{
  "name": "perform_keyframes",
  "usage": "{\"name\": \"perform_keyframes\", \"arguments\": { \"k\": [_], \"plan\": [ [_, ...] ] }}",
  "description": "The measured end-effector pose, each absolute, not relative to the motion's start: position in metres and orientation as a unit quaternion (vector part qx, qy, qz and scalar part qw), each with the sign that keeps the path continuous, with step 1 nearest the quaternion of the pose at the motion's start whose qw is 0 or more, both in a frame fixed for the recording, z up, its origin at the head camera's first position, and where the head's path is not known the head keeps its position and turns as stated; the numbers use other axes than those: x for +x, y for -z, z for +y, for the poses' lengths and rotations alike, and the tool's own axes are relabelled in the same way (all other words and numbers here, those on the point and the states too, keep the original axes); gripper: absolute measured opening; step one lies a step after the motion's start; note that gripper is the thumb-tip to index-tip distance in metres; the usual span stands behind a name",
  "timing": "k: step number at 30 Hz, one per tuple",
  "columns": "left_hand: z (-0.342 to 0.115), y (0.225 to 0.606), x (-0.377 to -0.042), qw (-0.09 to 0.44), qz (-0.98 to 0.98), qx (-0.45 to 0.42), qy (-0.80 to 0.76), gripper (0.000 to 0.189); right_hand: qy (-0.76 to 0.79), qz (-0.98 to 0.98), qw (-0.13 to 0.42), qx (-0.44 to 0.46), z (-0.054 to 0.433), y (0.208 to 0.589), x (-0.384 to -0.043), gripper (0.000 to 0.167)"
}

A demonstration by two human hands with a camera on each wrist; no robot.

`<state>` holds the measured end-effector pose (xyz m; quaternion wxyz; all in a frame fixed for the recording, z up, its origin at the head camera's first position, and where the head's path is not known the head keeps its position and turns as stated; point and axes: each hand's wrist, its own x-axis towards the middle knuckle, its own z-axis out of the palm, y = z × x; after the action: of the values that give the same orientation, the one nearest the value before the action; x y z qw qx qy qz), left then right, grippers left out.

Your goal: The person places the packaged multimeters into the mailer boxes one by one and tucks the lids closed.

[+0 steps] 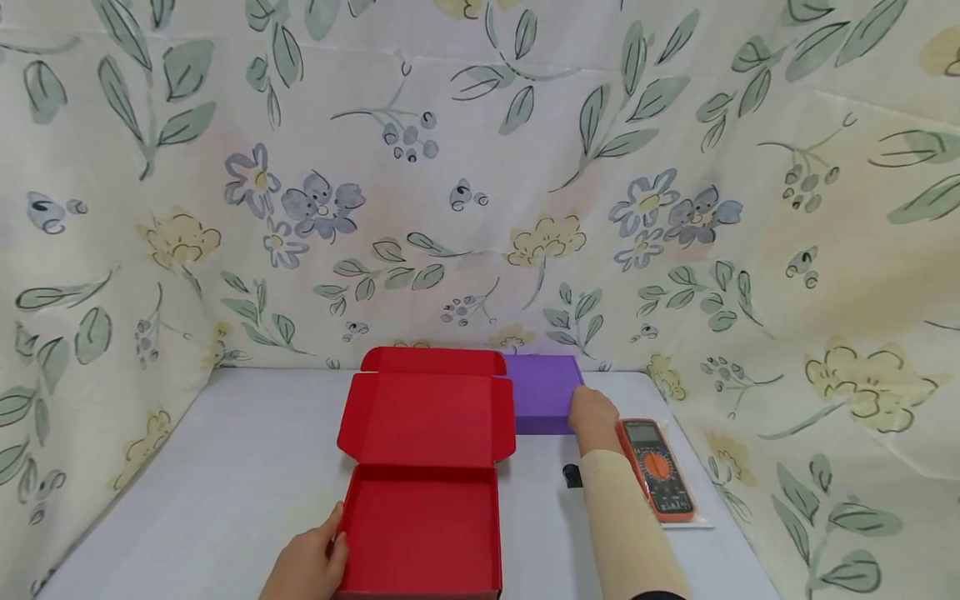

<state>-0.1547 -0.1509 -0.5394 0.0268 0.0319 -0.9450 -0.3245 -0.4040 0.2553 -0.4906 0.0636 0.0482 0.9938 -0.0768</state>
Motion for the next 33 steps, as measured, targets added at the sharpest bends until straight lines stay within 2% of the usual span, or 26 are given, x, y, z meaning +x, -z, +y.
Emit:
{"name": "perform_keyframes", "arguments": {
  "k": [6,11,17,22,27,33],
  "plan": [
    [-0.149,0.544,-0.154,0.035,-0.942,0.034,0.331,0.05,0.08,0.993,0.074,0.042,0.257,0.49,-0.401,0.035],
    [-0.147,0.55,-0.153,0.031,-0.937,0.036,0.346,0.05,0.099,0.992,0.071,0.023,0.266,0.498,-0.38,0.048],
    [-0.145,0.551,-0.151,0.027,-0.938,0.044,0.343,0.051,0.103,0.995,0.004,0.006,0.278,0.507,-0.354,0.069],
    [-0.145,0.55,-0.151,0.019,-0.938,0.052,0.343,0.053,0.108,0.993,-0.016,0.042,0.293,0.506,-0.338,0.082],
    [-0.148,0.548,-0.151,0.042,-0.939,0.046,0.338,0.052,0.143,0.986,-0.008,0.09,0.307,0.5,-0.324,0.089],
    [-0.15,0.543,-0.153,0.025,-0.939,0.046,0.341,0.052,0.194,0.97,0.023,0.145,0.322,0.502,-0.311,0.092]
  ]
}}
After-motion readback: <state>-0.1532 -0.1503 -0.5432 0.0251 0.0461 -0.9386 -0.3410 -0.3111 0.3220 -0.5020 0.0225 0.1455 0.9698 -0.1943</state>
